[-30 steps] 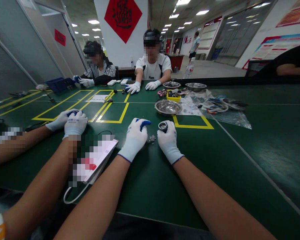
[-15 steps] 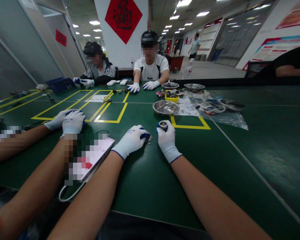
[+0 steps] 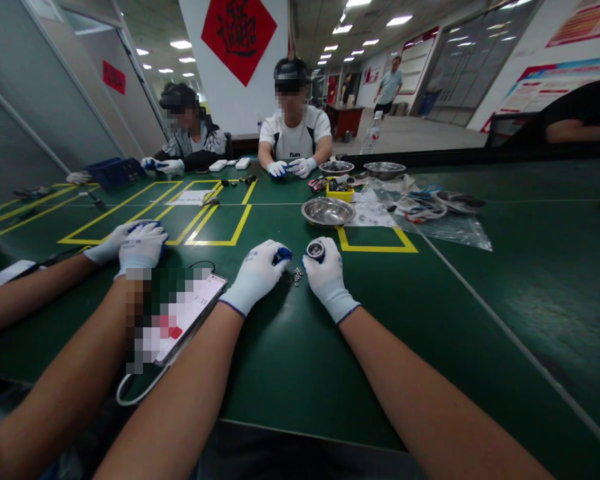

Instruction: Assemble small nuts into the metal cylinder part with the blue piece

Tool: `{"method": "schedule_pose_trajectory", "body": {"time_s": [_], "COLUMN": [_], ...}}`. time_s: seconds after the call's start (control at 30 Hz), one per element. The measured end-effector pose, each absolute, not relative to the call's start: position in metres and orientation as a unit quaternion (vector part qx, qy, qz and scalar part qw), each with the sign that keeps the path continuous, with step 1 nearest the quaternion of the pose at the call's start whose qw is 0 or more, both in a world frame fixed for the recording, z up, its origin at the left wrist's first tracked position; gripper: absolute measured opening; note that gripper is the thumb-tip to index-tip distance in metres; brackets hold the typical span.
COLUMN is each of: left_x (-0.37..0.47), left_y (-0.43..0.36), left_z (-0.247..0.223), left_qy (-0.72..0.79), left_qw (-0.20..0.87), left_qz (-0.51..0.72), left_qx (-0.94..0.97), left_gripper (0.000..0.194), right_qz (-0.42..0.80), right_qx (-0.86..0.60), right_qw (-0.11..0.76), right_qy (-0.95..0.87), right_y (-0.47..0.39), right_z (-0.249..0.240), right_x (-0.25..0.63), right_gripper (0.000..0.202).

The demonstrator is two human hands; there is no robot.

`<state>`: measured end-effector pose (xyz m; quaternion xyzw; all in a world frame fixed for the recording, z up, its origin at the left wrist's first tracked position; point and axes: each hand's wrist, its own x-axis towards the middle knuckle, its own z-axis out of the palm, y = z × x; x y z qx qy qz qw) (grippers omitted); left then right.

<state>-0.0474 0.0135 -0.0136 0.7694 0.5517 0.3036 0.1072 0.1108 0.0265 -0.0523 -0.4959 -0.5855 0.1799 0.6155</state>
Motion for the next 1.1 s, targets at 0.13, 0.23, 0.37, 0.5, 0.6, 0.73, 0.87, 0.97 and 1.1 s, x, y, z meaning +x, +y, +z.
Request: {"method": "schedule_pose_trajectory", "body": {"time_s": [0.13, 0.23, 0.37, 0.5, 0.6, 0.73, 0.87, 0.97, 1.1], "left_x": [-0.044, -0.040, -0.038, -0.034, -0.031, -0.028, -0.026, -0.025, -0.023], "left_y": [0.007, 0.001, -0.004, -0.007, -0.009, -0.011, -0.010, -0.010, -0.007], "left_z": [-0.005, 0.002, 0.006, 0.008, 0.009, 0.010, 0.010, 0.008, 0.003], "left_qy": [0.478, 0.451, 0.454, 0.452, 0.454, 0.462, 0.473, 0.488, 0.522], "left_qw": [0.126, 0.108, 0.094, 0.083, 0.081, 0.083, 0.101, 0.128, 0.178], "left_qz": [0.437, 0.459, 0.422, 0.396, 0.386, 0.386, 0.391, 0.405, 0.433], "left_qx": [0.752, 0.758, 0.779, 0.795, 0.799, 0.794, 0.783, 0.762, 0.713], "left_gripper": [0.016, 0.018, 0.018, 0.015, 0.013, 0.011, 0.007, 0.007, 0.006], "right_qz": [0.179, 0.171, 0.161, 0.157, 0.153, 0.128, 0.101, 0.090, 0.066], "right_qx": [-0.483, -0.480, -0.474, -0.467, -0.469, -0.469, -0.467, -0.471, -0.486], "right_qw": [0.605, 0.593, 0.585, 0.575, 0.566, 0.560, 0.553, 0.542, 0.524], "right_qy": [-0.607, -0.623, -0.638, -0.653, -0.661, -0.670, -0.683, -0.690, -0.697], "right_y": [0.025, 0.023, 0.021, 0.020, 0.019, 0.017, 0.016, 0.017, 0.020], "right_z": [-0.051, -0.050, -0.049, -0.048, -0.048, -0.047, -0.048, -0.049, -0.052], "right_x": [0.109, 0.108, 0.108, 0.108, 0.108, 0.108, 0.108, 0.108, 0.109], "right_gripper": [0.018, 0.019, 0.018, 0.018, 0.018, 0.018, 0.017, 0.017, 0.016]}}
